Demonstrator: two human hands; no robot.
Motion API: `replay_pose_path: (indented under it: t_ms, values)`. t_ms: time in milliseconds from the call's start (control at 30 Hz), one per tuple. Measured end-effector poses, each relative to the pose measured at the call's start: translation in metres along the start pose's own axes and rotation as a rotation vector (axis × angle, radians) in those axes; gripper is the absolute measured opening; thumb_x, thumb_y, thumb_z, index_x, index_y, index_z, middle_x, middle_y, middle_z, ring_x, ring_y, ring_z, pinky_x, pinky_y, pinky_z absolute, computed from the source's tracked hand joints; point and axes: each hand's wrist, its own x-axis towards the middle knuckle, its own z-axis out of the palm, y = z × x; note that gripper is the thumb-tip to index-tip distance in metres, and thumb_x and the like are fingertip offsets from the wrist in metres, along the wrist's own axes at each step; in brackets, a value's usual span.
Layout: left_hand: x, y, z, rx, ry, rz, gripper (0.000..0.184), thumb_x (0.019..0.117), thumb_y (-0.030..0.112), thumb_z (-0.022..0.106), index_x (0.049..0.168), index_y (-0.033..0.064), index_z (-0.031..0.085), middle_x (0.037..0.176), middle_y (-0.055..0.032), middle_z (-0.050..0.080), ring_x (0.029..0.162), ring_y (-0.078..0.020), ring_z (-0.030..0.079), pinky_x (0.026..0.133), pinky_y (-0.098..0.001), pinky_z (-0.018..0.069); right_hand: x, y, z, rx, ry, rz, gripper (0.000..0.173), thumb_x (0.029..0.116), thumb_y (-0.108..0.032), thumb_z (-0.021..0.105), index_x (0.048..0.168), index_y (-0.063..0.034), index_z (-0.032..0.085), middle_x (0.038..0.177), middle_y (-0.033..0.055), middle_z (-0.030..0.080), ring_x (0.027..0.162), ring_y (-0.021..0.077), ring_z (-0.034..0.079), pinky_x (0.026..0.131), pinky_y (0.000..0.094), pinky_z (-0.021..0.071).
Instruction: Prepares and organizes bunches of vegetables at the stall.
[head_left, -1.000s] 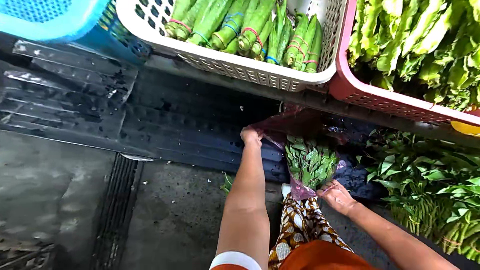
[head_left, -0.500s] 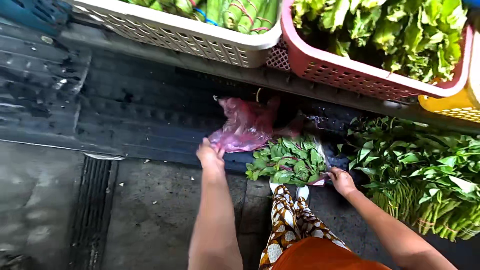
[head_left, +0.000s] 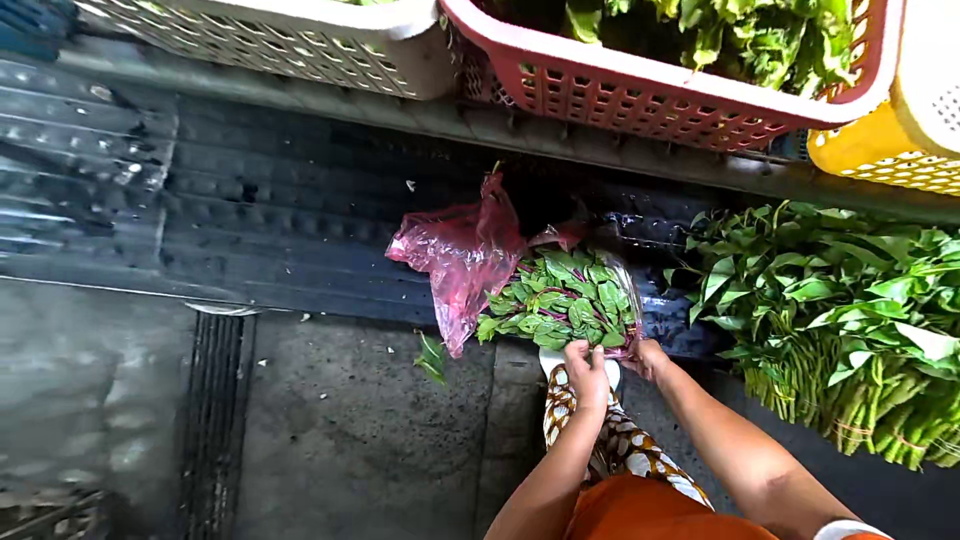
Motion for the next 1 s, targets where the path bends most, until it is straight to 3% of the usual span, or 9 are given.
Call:
replay_pose_path:
  t_ms: [67, 167, 267, 433, 500, 733, 867, 967, 1000]
  values:
    - [-0.006, 0.008, 0.009, -0.018, -0.13, 0.014, 0.025, 0.1013, 0.009, 0.056, 0.119, -0.0078, 0.06, 0.116, -0.0222, 0.064, 0.108, -0.0255, 0.064, 0.097, -0.0388, 0.0522, 0.003, 0.01, -0.004, 0.061, -0.013, -0.077, 0.041, 0.1022, 0.005, 0.04, 0.143, 0.0016, 0.042, 0.127, 0.0238, 0.057, 0.101, 0.0289, 0.065, 0.081, 0.0423, 0.0582]
    - [-0.011, 0.005, 0.023, -0.073, -0.229, -0.192, 0.031, 0.1043, 0.015, 0.056, 0.126, -0.0072, 0.057, 0.122, -0.0235, 0.063, 0.114, -0.0281, 0.062, 0.101, -0.0427, 0.0503, 0.003, 0.025, -0.006, 0.097, -0.044, -0.239, 0.034, 0.1015, 0.009, 0.04, 0.133, 0.0035, 0.052, 0.112, 0.0196, 0.063, 0.092, 0.0235, 0.066, 0.077, 0.04, 0.0575]
    - [-0.009, 0.002, 0.025, -0.227, -0.132, -0.418, 0.056, 0.1037, 0.026, 0.061, 0.144, -0.0064, 0.04, 0.134, -0.027, 0.058, 0.12, -0.0329, 0.061, 0.098, -0.0482, 0.0521, -0.002, 0.033, -0.008, 0.242, -0.111, -0.375, 0.039, 0.0976, 0.015, 0.042, 0.134, 0.006, 0.052, 0.116, 0.0202, 0.066, 0.097, 0.0234, 0.068, 0.084, 0.0408, 0.0596]
    - [0.008, 0.033, 0.01, -0.46, 0.001, -0.581, 0.069, 0.0984, 0.038, 0.069, 0.143, -0.0074, 0.041, 0.136, -0.0292, 0.053, 0.12, -0.0363, 0.057, 0.098, -0.0497, 0.0508, -0.026, 0.015, -0.002, 0.41, -0.285, -0.402, 0.064, 0.0835, 0.025, 0.038, 0.143, 0.0025, 0.041, 0.122, 0.0183, 0.062, 0.098, 0.0215, 0.066, 0.082, 0.0401, 0.0593]
    - [0.022, 0.043, 0.005, -0.577, 0.038, -0.633, 0.077, 0.0965, 0.042, 0.07, 0.149, -0.0023, 0.037, 0.143, -0.0268, 0.05, 0.127, -0.0371, 0.054, 0.102, -0.0528, 0.0498, -0.032, 0.005, 0.003, 0.365, -0.379, -0.418, 0.068, 0.0805, 0.025, 0.039, 0.145, 0.0016, 0.041, 0.123, 0.0179, 0.063, 0.099, 0.0219, 0.067, 0.082, 0.0411, 0.0594]
    - [0.026, 0.066, 0.003, -0.558, 0.03, -0.729, 0.097, 0.092, 0.057, 0.069, 0.16, 0.0073, 0.019, 0.157, -0.0216, 0.039, 0.142, -0.0365, 0.04, 0.109, -0.0622, 0.0402, -0.04, -0.014, -0.001, -0.106, -0.471, -0.592, 0.048, 0.0911, 0.015, 0.043, 0.137, 0.0052, 0.052, 0.116, 0.0149, 0.069, 0.099, 0.016, 0.069, 0.086, 0.035, 0.0594]
    - [0.018, 0.064, -0.001, -0.547, 0.055, -0.653, 0.09, 0.0858, 0.038, 0.083, 0.151, -0.0022, 0.035, 0.147, -0.0249, 0.047, 0.135, -0.0343, 0.047, 0.109, -0.0508, 0.0441, -0.05, -0.018, -0.002, -0.388, -0.491, -0.747, 0.041, 0.0937, 0.011, 0.047, 0.133, 0.0069, 0.059, 0.122, 0.0155, 0.069, 0.109, 0.0134, 0.067, 0.097, 0.0319, 0.0552]
    - [0.028, 0.058, -0.01, -0.536, 0.09, -0.683, 0.053, 0.0861, 0.024, 0.08, 0.127, -0.0005, 0.059, 0.117, -0.0198, 0.064, 0.104, -0.0292, 0.061, 0.085, -0.0481, 0.0509, -0.055, -0.014, 0.007, -0.398, -0.457, -0.758, 0.038, 0.0956, 0.009, 0.047, 0.131, 0.0054, 0.062, 0.121, 0.0153, 0.069, 0.108, 0.0144, 0.068, 0.097, 0.0335, 0.0565]
    - [0.031, 0.056, -0.015, -0.56, 0.079, -0.713, 0.046, 0.0902, 0.02, 0.074, 0.128, 0.0009, 0.058, 0.118, -0.0193, 0.063, 0.104, -0.0291, 0.06, 0.087, -0.0493, 0.05, -0.055, -0.011, 0.009, -0.331, -0.418, -0.738, 0.037, 0.0951, 0.009, 0.048, 0.129, 0.0059, 0.062, 0.118, 0.0157, 0.07, 0.105, 0.0154, 0.069, 0.094, 0.0343, 0.0575]
